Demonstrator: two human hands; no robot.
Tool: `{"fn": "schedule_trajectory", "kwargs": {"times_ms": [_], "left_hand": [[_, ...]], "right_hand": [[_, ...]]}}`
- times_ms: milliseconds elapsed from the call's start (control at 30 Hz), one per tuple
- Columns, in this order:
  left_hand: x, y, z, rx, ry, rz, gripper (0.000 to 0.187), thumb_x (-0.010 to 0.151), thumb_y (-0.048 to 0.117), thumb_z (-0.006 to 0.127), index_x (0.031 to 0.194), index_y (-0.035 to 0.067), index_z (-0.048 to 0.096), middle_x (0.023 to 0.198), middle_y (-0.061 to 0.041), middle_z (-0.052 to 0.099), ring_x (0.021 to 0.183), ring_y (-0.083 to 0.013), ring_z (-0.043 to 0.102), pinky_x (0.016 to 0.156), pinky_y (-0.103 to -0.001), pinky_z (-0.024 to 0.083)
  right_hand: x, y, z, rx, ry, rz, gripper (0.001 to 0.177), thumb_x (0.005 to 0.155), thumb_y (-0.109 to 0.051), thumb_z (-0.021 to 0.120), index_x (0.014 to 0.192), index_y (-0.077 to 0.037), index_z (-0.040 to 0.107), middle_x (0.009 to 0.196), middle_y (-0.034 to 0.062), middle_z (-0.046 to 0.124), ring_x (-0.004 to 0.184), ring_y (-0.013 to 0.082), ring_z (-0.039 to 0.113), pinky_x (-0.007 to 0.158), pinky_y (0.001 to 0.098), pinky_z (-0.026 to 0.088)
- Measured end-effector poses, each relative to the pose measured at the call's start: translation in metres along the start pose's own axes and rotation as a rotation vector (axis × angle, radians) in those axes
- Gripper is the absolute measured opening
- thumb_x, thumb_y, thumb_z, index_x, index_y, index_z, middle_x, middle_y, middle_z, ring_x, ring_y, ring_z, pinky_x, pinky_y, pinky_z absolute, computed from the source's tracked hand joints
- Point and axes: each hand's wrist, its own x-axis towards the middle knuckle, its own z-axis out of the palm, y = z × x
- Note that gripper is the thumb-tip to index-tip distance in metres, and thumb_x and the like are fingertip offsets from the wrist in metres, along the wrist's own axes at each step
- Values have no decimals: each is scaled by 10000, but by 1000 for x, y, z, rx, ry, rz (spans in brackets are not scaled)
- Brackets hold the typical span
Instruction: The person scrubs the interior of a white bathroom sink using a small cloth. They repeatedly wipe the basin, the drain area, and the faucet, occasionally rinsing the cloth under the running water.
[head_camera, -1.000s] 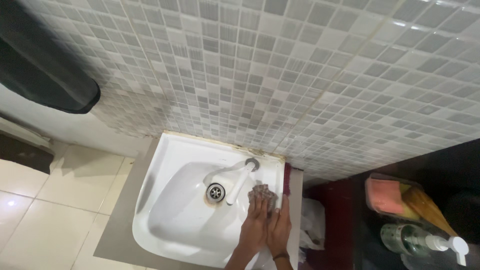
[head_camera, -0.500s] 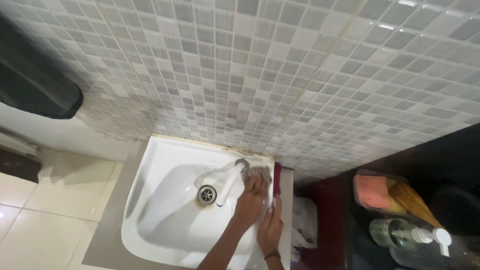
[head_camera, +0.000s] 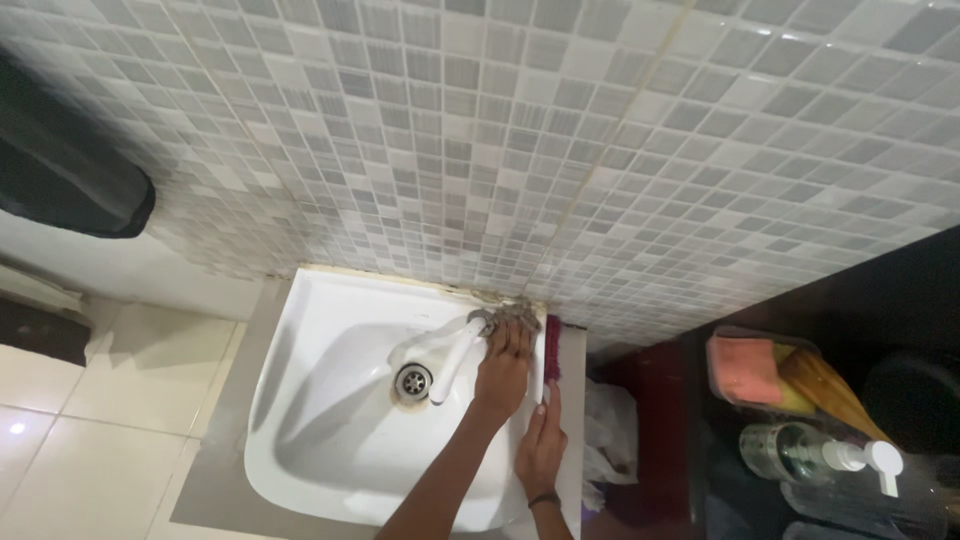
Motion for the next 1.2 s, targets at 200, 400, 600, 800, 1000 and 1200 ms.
{"fn": "schedule_trajectory", "kwargs": {"times_ms": [200,400,600,800,1000,1200], "left_hand": [[-60,15,-25,-168,-14,50,500,880,153,648,1318,-83,599,1384,-291,573,1385,-442,430,1061,-410,454],[-105,27,-38,-65,-8,115,531,827,10,582,1355,-36,614,1415,-231,596,1423,-414,450,1115,-389,469],[-151,45,-60,-326,-77,60,528,868,65,669,1372,-63,573,1414,-301,555,1354,-482,407,967,-447,494],[-212,49,-31,-109,-175,171,478,863,94,707,1338,62,660,1455,-143,607,1413,-351,494,1011,-387,516],[-240,25,-66,-223,-335,334,772,500,141,722,1260,16,677,1442,-193,594,1411,-394,470,1126,-455,444],[-171,61,-63,214,-191,286,613,850,80,629,1413,-140,529,1440,-293,486,1399,-446,401,1180,-460,403]], "right_hand": [[0,3,-2,-45,-70,165,492,1059,-252,355,1499,-65,470,711,271,666,546,301,636,581,451,481],[3,36,0,113,-65,81,499,1132,-312,354,1529,-45,496,1223,260,652,1073,315,611,935,405,448],[-24,53,-43,458,-186,353,514,1081,-382,315,1493,-142,507,1376,148,633,1255,258,622,1054,351,466],[-72,61,-72,272,-89,284,449,1076,-316,358,1374,-98,613,1351,162,657,1141,252,676,966,365,517],[-102,94,-92,344,-111,469,431,1081,-294,373,1401,-139,616,1126,216,770,953,238,729,812,343,568],[-131,128,-103,372,-10,427,380,1060,-285,431,1305,-117,667,1096,151,752,843,201,746,687,322,608]]}}
